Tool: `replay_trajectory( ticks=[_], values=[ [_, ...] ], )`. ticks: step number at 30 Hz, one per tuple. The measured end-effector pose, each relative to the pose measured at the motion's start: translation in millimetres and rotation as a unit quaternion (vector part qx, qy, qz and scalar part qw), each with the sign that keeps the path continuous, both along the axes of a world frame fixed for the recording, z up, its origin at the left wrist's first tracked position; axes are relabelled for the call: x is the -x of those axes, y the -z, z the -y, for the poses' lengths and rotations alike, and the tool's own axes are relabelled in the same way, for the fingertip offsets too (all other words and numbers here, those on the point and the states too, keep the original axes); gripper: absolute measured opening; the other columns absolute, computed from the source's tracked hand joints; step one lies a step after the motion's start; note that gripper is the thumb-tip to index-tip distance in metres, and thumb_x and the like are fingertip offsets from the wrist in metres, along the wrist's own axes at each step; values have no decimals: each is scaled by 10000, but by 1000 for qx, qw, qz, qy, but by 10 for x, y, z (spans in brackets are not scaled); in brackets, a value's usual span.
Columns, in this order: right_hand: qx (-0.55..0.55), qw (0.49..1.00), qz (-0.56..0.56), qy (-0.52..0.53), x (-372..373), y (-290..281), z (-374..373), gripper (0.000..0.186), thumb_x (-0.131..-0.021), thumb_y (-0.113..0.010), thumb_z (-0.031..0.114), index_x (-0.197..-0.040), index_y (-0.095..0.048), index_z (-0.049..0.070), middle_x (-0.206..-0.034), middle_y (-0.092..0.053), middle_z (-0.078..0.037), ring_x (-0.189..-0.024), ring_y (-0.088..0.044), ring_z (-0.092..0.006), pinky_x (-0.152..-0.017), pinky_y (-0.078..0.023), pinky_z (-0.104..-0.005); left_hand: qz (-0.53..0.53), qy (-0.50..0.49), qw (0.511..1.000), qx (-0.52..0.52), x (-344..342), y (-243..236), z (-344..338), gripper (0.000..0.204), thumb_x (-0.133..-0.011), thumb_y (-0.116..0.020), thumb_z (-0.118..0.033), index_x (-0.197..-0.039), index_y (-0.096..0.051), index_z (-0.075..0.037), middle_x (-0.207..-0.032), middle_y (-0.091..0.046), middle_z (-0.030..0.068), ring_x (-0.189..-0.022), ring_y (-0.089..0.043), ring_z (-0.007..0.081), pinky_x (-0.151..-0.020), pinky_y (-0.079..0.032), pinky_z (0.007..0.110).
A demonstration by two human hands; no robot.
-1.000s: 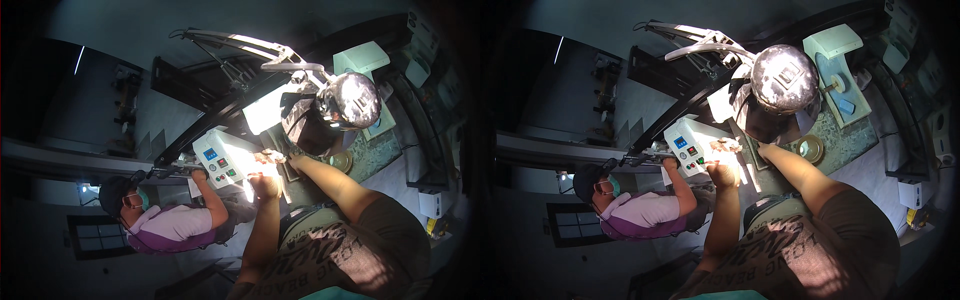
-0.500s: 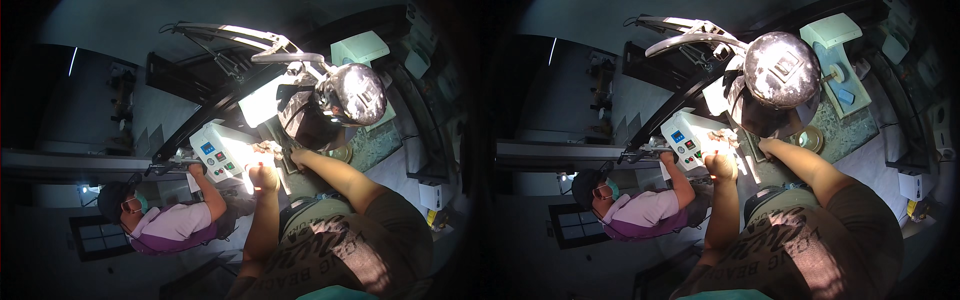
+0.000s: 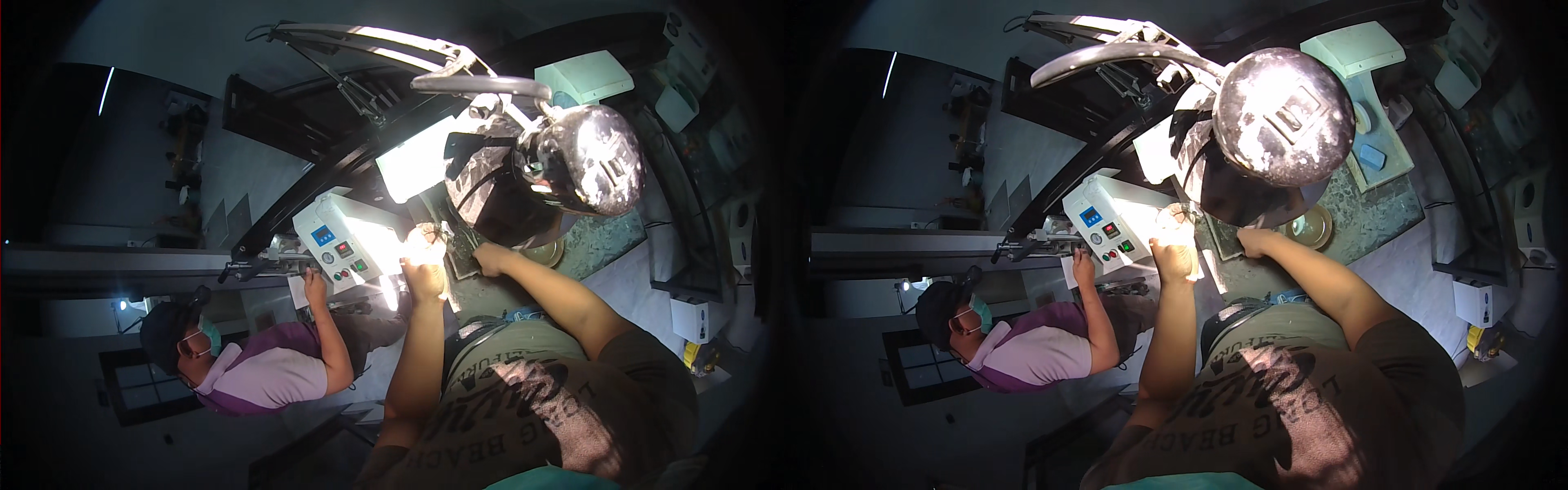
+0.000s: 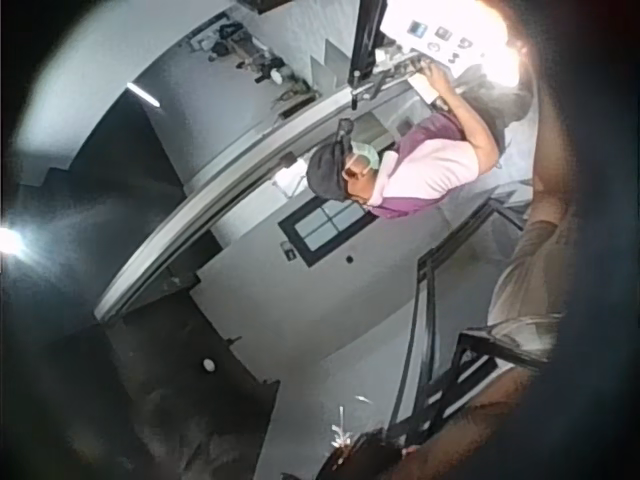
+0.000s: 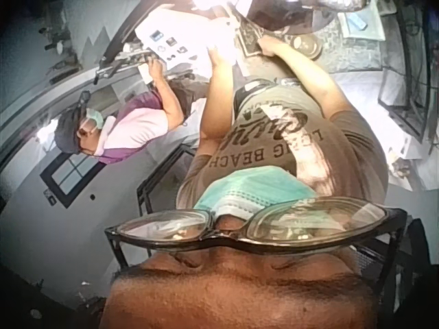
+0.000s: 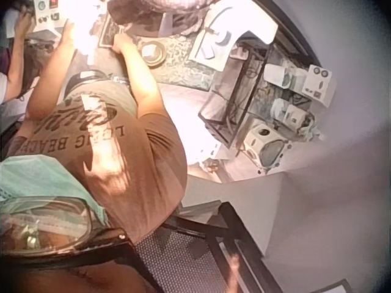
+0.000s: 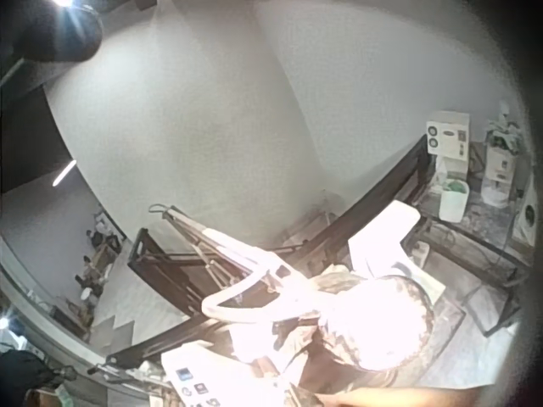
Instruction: The person adjusts an overhead lamp, then holds and polishes dental prosthetics against a rotating wheel at the workstation.
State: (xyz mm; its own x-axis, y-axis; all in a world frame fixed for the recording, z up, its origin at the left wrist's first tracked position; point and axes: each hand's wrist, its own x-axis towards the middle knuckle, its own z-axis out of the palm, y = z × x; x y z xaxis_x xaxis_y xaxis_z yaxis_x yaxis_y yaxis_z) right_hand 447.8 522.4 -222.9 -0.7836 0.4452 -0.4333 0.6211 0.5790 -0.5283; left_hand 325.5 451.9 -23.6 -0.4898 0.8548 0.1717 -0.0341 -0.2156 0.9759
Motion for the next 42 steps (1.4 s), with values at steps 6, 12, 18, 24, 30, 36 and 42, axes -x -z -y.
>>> replay_trajectory(
  ticks=[6, 12, 18, 24, 30, 36, 42],
  values=[
    [78, 974, -165, 134, -146, -409, -226, 346, -722, -696, 293, -966, -626, 57, -845, -612, -114, -811, -570, -213, -721, -428, -322, 146, -31, 985, 84, 198, 533, 57, 246, -778, -456, 108, -988, -540, 11, -965, -564, 60, -875, -533, 136, -767, -433, 244],
    [-12, 924, -342, 169, -108, -606, -154, 347, -752, -598, 151, -1064, -550, 5, -1017, -578, -140, -926, -534, -213, -837, -409, -326, 200, -48, 969, 138, 263, 1009, 69, 163, -832, -475, 63, -976, -535, 13, -938, -586, 70, -834, -543, 132, -742, -440, 233],
    [-51, 908, -395, 127, 134, -599, -59, 357, -737, -520, 37, -1077, -521, -71, -1033, -555, -241, -983, -533, -336, -895, -410, -358, 249, -91, 937, 229, 193, 1215, -88, 148, -817, -507, 52, -953, -550, 16, -875, -579, 86, -742, -549, 137, -626, -433, 236],
    [67, 847, -378, 367, 254, -379, -209, 200, -764, -562, 11, -943, -609, -68, -916, -621, -143, -838, -572, -204, -757, -447, -302, 378, -65, 898, 217, 206, 1561, -334, 128, -783, -499, 56, -757, -528, -66, -604, -463, 21, -398, -372, 95, -370, -297, 212],
    [329, 729, -345, 490, 340, -418, -283, 127, -743, -595, -11, -849, -655, -47, -767, -637, -45, -642, -539, -101, -581, -418, -222, 412, -89, 865, 273, 270, 1627, -509, 96, -764, -522, 39, -728, -517, -50, -574, -434, 27, -397, -383, 109, -363, -300, 230],
    [323, 692, -342, 548, 396, -470, -331, 94, -728, -627, -10, -810, -660, -43, -748, -642, -56, -633, -556, -114, -571, -427, -237, 420, -102, 843, 319, 313, 1621, -634, 37, -792, -509, 40, -786, -510, 4, -629, -435, 73, -431, -361, 141, -397, -302, 275],
    [245, 773, -301, 503, 603, -737, -213, 105, -705, -635, -6, -797, -681, -29, -697, -636, -40, -609, -535, -102, -574, -431, -251, 349, -113, 878, 307, 462, 1634, -482, 78, -773, -467, 68, -764, -509, 2, -607, -442, 49, -436, -374, 113, -394, -287, 243]
  ],
)
